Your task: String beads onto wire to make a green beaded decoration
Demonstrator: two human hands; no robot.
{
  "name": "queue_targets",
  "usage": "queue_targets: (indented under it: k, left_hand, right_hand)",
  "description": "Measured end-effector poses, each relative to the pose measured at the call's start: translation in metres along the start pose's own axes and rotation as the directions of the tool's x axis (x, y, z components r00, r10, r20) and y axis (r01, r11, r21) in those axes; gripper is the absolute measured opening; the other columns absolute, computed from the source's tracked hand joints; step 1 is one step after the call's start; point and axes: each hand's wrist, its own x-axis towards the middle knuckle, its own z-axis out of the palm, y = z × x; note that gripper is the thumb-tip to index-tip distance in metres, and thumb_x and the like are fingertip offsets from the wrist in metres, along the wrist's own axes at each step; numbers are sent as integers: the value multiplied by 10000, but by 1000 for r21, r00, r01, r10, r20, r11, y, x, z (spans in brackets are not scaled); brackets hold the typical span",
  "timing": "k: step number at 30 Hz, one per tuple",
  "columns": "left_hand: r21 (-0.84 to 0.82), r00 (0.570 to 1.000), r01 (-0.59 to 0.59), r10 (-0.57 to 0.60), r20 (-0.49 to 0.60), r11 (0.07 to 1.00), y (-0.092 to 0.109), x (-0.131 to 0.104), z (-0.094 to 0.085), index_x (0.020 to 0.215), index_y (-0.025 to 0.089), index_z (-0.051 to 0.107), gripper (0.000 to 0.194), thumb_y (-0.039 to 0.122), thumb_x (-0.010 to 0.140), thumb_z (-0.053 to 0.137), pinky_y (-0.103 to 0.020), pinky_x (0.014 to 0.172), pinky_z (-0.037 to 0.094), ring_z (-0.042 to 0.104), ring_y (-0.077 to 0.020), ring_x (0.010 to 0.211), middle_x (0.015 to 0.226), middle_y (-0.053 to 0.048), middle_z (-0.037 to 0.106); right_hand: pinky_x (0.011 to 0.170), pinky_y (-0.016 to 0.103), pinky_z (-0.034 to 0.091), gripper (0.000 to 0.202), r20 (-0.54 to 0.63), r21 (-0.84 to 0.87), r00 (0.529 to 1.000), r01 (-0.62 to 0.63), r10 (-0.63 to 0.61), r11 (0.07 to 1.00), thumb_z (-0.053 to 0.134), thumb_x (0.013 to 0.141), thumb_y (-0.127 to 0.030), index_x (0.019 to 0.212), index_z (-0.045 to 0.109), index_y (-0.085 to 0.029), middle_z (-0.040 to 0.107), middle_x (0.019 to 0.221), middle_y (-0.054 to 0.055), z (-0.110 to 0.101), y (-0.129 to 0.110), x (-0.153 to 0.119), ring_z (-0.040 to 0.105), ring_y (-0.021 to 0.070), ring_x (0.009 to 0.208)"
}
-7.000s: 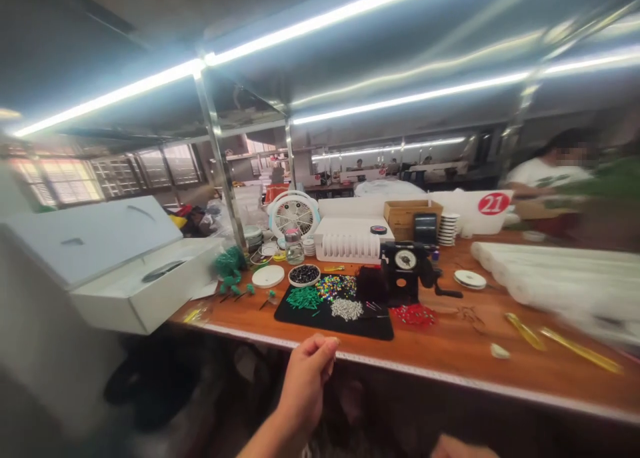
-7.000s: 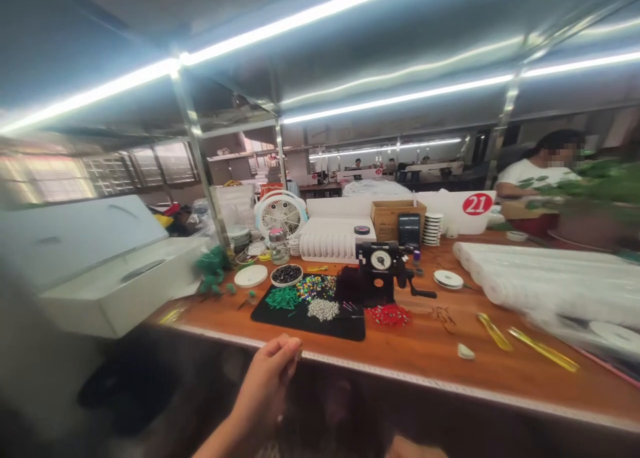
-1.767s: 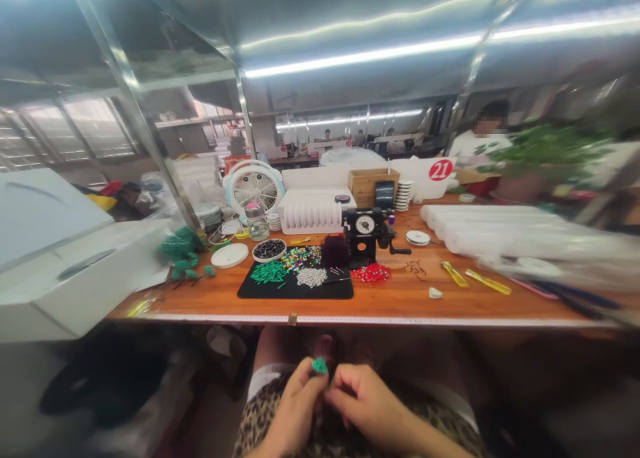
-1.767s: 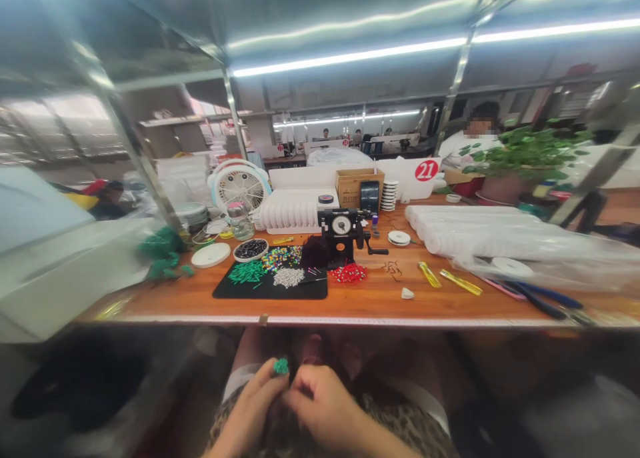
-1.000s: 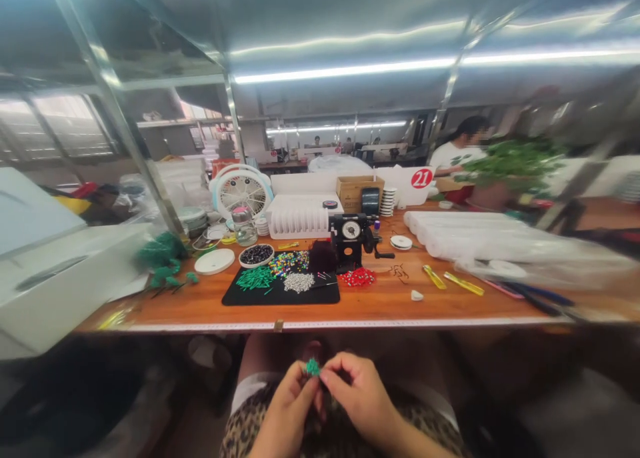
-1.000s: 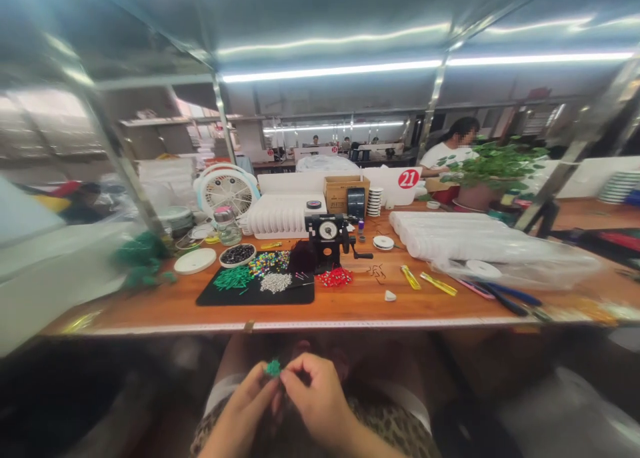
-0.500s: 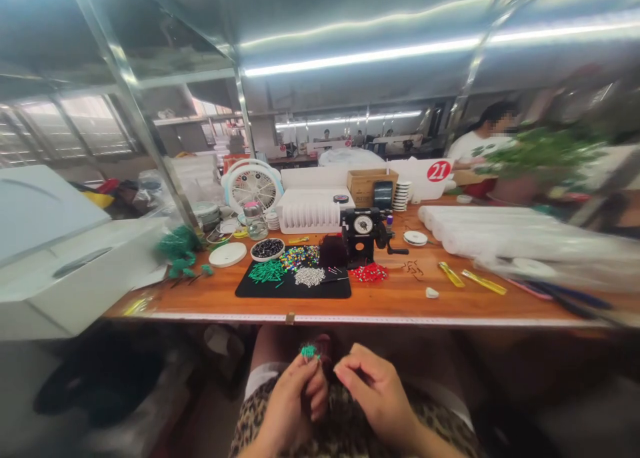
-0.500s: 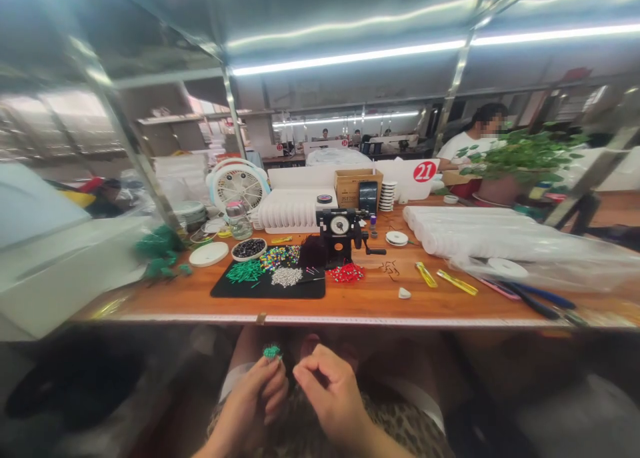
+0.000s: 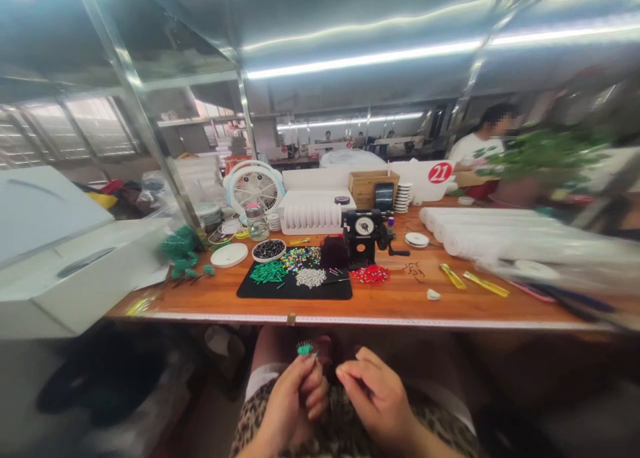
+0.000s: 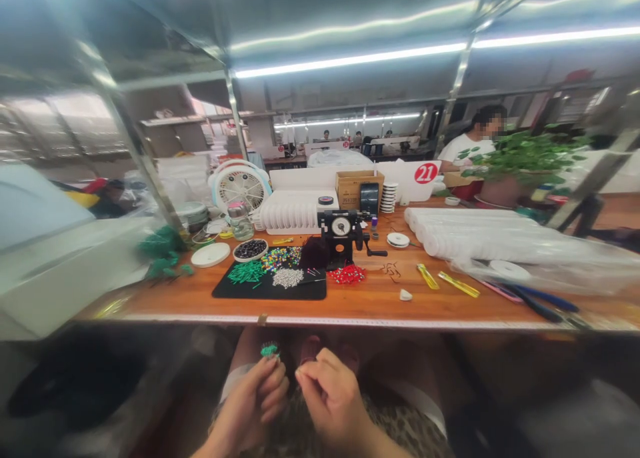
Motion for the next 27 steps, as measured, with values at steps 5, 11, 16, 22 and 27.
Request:
queue_targets:
  k: [5, 11, 16, 22, 27]
  left_hand:
    - [-1, 1000, 8, -8, -18, 1000, 2, -1, 1, 535, 181, 297, 588, 415, 535, 837, -136, 323, 144, 158, -22, 382, 466, 100, 242]
    - [105, 995, -29, 38, -92, 994, -3, -1, 3, 581, 197, 353, 548, 457, 516, 831, -159, 333, 141, 189, -36, 368, 445, 106, 270]
    - [311, 987, -93, 129, -96, 946, -1, -6, 7, 662, 175, 507, 466, 473, 517, 834, -158, 383, 182, 239, -41, 393, 452, 95, 335]
    - [424, 970, -131, 204, -133, 896, 7, -7, 12, 571, 142, 556, 464, 499, 480, 837, -179, 460, 306, 360, -84, 498, 514, 35, 433]
    - [532, 964, -129, 232, -131, 837, 1, -7, 10, 594, 172, 585, 423, 510, 493, 819, -203, 516, 395, 469, -141, 581, 581, 13, 518]
  right_hand:
    - [546, 248, 392, 187, -16, -9, 1000, 3, -3, 1000, 466, 884, -142, 786, 624, -155, 489, 643, 20, 0, -1, 1, 478, 130, 601]
    - [544, 249, 391, 203, -14, -107, 999, 40, -41, 994, 457, 884, -145, 775, 628, -151, 502, 629, 24, 1, 1, 3, 486, 132, 593]
    - [532, 249, 378, 252, 12, -192, 997, 73, -72, 979, 432, 885, -152, 730, 631, -158, 517, 612, 32, 4, 0, 3, 488, 132, 569]
    - [626, 247, 433, 197, 87, 59, 976, -206, 200, 977, 505, 863, -242, 799, 666, -150, 617, 694, 50, 1, -8, 8, 565, 149, 652]
    - [496, 204, 384, 214, 248, 230, 829, -554, 502, 800, 599, 794, -296, 672, 716, -164, 611, 567, 5, 6, -9, 16, 524, 122, 528]
